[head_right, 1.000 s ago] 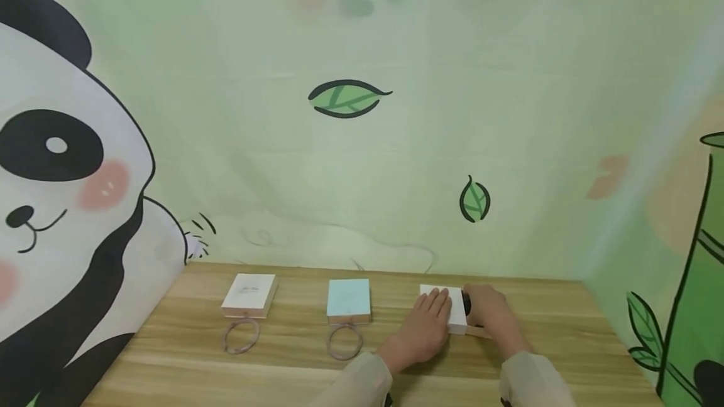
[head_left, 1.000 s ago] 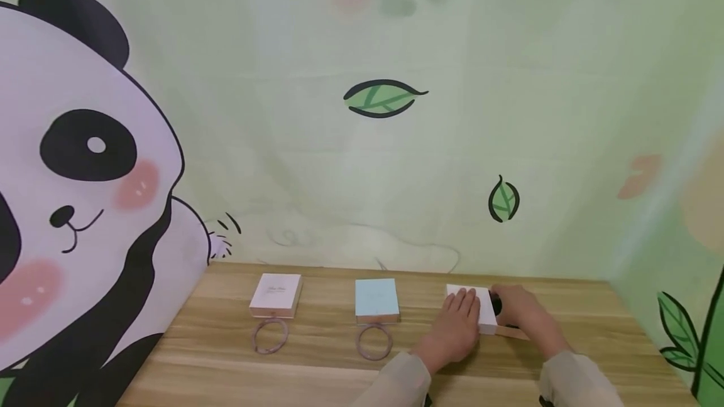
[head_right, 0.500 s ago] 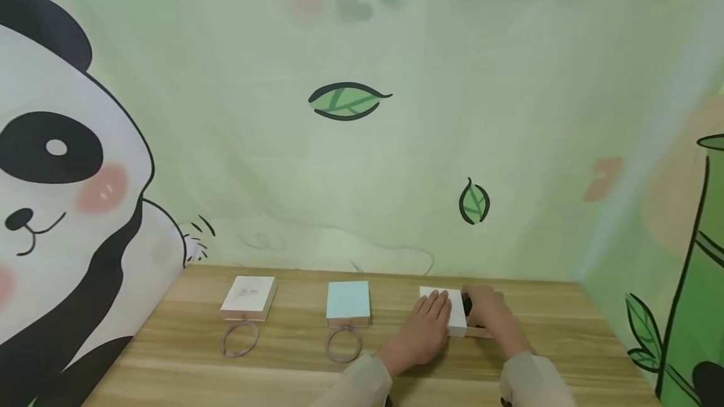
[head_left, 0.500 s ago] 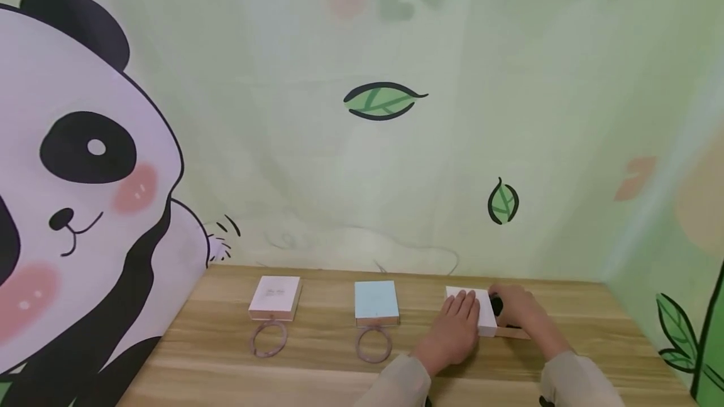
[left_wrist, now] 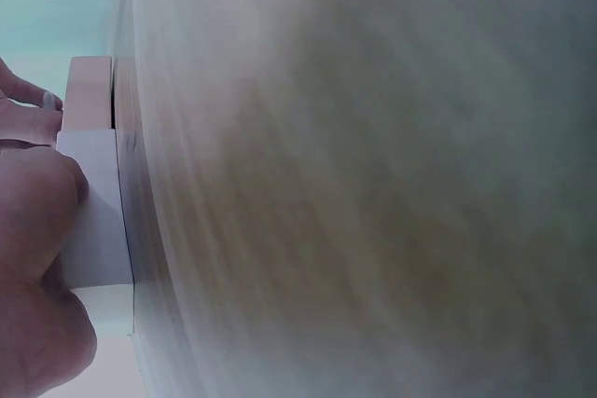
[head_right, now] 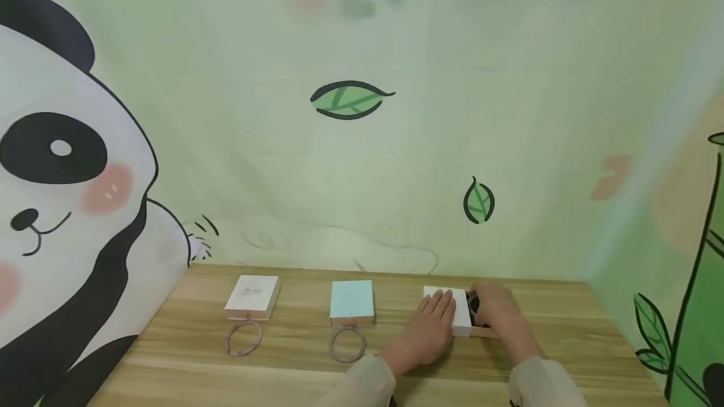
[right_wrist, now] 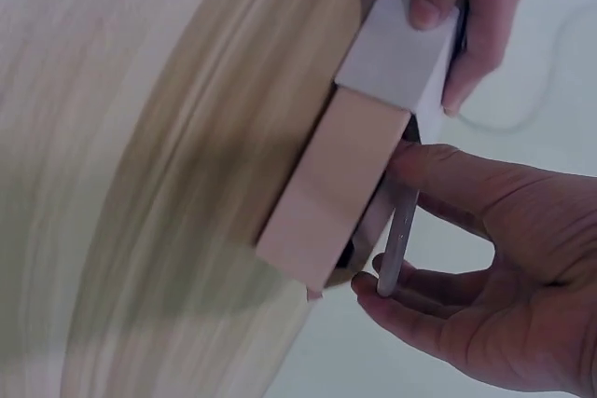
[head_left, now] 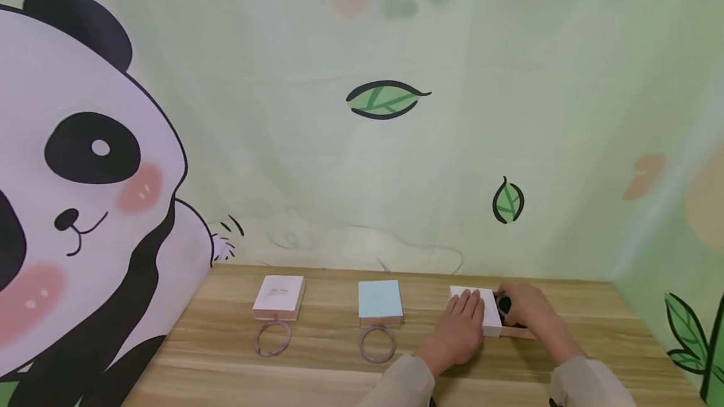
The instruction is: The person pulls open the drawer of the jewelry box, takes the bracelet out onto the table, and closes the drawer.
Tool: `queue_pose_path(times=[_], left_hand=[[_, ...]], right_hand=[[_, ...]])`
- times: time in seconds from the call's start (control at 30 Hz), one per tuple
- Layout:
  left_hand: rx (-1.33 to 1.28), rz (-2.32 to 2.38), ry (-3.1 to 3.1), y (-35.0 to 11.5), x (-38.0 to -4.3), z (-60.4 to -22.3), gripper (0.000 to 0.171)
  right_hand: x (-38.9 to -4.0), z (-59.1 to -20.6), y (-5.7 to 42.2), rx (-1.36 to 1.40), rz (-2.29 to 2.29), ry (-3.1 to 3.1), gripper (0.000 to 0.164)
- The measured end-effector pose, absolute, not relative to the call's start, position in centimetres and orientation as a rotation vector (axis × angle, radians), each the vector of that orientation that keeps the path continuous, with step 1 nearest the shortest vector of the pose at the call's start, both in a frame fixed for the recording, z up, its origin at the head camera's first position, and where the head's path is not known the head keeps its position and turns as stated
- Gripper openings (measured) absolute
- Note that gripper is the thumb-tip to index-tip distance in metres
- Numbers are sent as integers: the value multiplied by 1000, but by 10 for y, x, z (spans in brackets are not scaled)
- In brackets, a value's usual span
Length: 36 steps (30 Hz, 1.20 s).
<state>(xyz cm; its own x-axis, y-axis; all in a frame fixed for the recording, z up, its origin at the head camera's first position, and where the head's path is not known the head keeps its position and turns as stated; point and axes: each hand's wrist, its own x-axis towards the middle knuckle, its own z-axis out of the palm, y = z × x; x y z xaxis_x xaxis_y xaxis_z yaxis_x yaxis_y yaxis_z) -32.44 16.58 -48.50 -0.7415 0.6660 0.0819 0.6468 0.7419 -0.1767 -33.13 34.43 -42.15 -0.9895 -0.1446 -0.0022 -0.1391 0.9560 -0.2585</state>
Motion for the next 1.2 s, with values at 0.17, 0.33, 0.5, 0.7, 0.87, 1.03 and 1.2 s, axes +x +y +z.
queue_pose_path(times=[0.17, 0.33, 0.5, 0.7, 0.87, 1.03, 1.2], left_hand=[[-1061, 201, -2809, 165, -321, -479, 55], [-1077, 204, -2825, 164, -319, -479, 55], [-1067, 211, -2806, 163, -320, -480, 55], [-1054, 199, -2801, 164, -321, -481, 55], [-1058, 208, -2820, 164, -321, -479, 55], [-1061, 204, -2818, 165, -321, -481, 55], [-1056, 209, -2812, 164, -322, -481, 55]], right_hand=[[-325, -413, 348, -216, -496, 3071, 53], [-313, -409, 349, -261, -538, 3062, 56], [-300, -411, 346, -301, -462, 3081, 59], [-284, -419, 340, -311, -464, 3070, 54], [-269, -425, 331, -362, -505, 3078, 49], [-256, -427, 325, -381, -507, 3092, 48], [-250, -431, 326, -386, -546, 3037, 49]])
